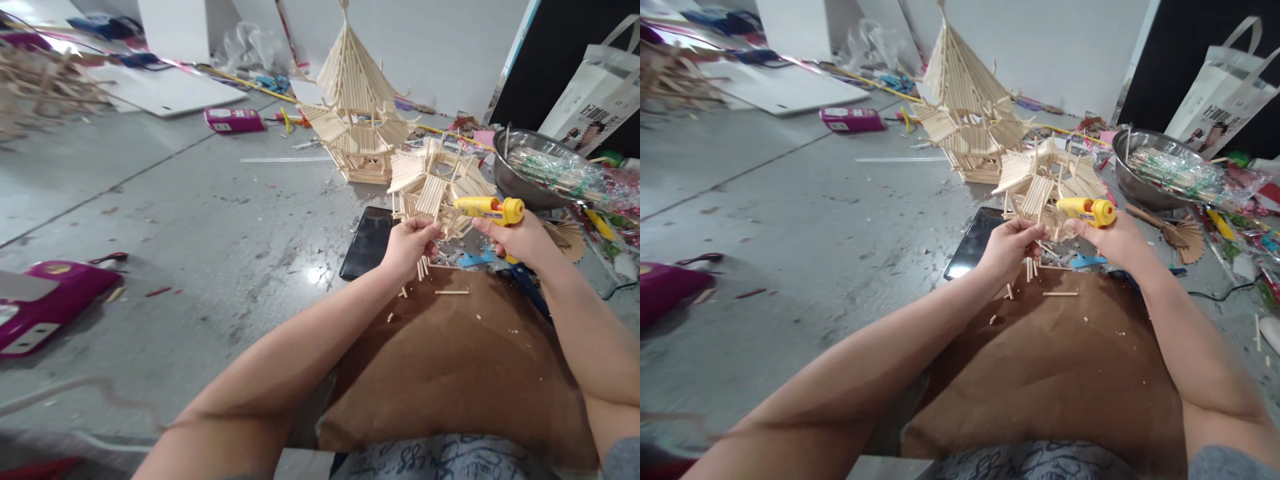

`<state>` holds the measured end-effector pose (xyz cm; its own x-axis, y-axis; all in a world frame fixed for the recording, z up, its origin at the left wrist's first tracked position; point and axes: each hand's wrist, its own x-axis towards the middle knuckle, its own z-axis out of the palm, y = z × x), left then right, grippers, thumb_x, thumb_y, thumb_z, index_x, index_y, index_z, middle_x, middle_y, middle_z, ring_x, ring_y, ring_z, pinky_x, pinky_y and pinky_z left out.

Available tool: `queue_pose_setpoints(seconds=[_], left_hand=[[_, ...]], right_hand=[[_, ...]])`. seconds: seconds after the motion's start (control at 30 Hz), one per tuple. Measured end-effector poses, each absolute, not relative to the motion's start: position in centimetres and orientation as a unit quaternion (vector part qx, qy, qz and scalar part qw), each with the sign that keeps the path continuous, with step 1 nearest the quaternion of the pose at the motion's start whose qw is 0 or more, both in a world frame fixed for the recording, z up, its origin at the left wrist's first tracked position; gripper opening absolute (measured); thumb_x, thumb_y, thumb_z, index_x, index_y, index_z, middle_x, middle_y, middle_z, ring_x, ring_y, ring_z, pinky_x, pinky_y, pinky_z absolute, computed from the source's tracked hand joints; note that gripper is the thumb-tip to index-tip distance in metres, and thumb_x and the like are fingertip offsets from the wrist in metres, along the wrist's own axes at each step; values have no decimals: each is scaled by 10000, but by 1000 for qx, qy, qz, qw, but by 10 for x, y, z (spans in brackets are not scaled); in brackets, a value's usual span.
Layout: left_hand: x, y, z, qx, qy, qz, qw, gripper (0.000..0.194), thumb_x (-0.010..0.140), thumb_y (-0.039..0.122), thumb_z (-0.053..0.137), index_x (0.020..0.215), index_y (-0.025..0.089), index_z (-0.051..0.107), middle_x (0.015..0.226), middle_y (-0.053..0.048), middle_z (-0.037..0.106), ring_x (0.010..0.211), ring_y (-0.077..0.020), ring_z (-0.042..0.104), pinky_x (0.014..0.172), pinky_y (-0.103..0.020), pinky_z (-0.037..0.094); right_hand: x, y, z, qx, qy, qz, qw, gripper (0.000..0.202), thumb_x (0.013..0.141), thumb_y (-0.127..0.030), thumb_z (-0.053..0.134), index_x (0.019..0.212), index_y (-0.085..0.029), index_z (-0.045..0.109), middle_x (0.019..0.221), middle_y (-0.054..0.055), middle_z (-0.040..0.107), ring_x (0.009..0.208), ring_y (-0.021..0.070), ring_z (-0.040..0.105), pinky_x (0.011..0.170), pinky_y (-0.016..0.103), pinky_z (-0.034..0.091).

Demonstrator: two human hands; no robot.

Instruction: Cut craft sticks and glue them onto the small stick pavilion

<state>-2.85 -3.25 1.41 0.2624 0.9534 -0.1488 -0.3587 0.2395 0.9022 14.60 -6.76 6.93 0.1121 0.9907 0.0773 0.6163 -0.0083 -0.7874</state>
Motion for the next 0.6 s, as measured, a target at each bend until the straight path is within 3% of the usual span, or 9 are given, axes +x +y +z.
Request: queue_pose_setpoints(seconds=[0.23, 0.6], left_hand=[[-24, -25, 13, 401, 378, 437, 711, 196, 709, 237, 630, 649, 121, 485, 545, 12, 600, 327, -31, 464, 329, -153, 371], [-21, -12, 10, 397, 383, 420, 721, 167, 766, 182, 565, 634, 124, 479, 505, 19, 583, 309, -44, 463, 314, -165, 364]], right_hand=[[149, -74, 74, -670, -590, 265, 364, 346, 667, -499, 605, 519, -200, 513, 394, -18, 479, 326, 92, 444, 314, 230, 340], [158, -65, 60, -637, -581, 287, 417, 298, 650, -472, 636, 605, -197, 531, 451, -28, 493, 327, 83, 452, 299, 222, 365]])
